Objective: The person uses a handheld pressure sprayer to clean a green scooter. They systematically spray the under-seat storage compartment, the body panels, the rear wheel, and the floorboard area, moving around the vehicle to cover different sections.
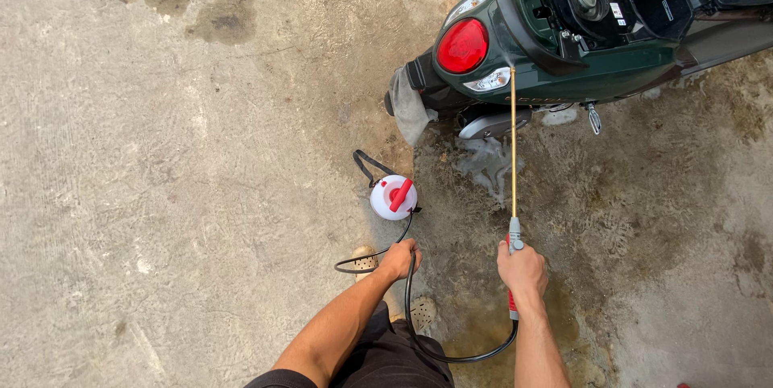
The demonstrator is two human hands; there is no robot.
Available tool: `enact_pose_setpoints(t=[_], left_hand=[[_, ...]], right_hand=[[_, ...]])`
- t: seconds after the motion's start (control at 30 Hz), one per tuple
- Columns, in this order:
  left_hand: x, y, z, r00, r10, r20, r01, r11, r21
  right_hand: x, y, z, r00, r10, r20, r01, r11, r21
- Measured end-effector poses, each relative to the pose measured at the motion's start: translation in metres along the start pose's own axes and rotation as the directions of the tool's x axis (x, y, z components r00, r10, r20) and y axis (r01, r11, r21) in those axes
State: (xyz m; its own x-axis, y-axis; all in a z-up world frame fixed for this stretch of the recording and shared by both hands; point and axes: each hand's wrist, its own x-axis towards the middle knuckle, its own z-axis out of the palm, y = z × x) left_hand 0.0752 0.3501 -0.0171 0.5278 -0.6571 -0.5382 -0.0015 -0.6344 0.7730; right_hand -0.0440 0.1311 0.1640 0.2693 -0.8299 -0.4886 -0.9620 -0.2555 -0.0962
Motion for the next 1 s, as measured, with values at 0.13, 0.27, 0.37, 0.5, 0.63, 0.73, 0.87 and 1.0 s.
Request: enact_pose_setpoints(t=[0.13, 0.27, 0.37, 0.5, 0.63, 0.73, 0.87, 1.0], left_hand=[[0.001, -0.002, 0.000, 1.000, -0.005, -0.001, 0.005, 1.000, -0.011], [0.003, -0.014, 0.006, 0.998, 0.019, -0.061, -0.020, 1.000, -0.002], [0.006, -0.021, 0.005, 0.997, 0.029, -0.075, -0.030, 0.999, -0.012], [0.003, -0.024, 0.004, 0.997, 0.011, -0.078, -0.011, 1.000, -0.008], [0.000, -0.020, 0.000, 0.998, -0.013, -0.067, 0.011, 1.000, -0.024], [0.000, -0.014, -0.002, 0.999, -0.024, -0.045, 0.022, 0.999, -0.039], [0.000, -0.008, -0.005, 0.999, -0.042, -0.023, 0.041, 0.998, -0.039], [0.003, -0.006, -0.005, 0.999, -0.043, -0.014, 0.043, 0.999, -0.023]], right_hand=[[0.005, -0.009, 0.004, 0.999, -0.044, 0.010, 0.045, 0.995, -0.087], [0.021, -0.018, 0.000, 0.999, -0.015, 0.045, 0.019, 0.997, -0.081], [0.024, -0.024, -0.003, 0.999, -0.026, 0.040, 0.029, 0.997, -0.077], [0.026, -0.029, -0.005, 0.999, -0.031, 0.039, 0.034, 0.996, -0.081], [0.030, -0.028, -0.006, 0.999, -0.029, 0.018, 0.030, 0.997, -0.068], [0.035, -0.025, -0.008, 1.000, -0.019, 0.025, 0.021, 0.997, -0.072], [0.038, -0.024, -0.013, 0.999, -0.017, 0.043, 0.019, 0.998, -0.058], [0.042, -0.021, -0.015, 1.000, -0.012, 0.018, 0.013, 0.998, -0.055]])
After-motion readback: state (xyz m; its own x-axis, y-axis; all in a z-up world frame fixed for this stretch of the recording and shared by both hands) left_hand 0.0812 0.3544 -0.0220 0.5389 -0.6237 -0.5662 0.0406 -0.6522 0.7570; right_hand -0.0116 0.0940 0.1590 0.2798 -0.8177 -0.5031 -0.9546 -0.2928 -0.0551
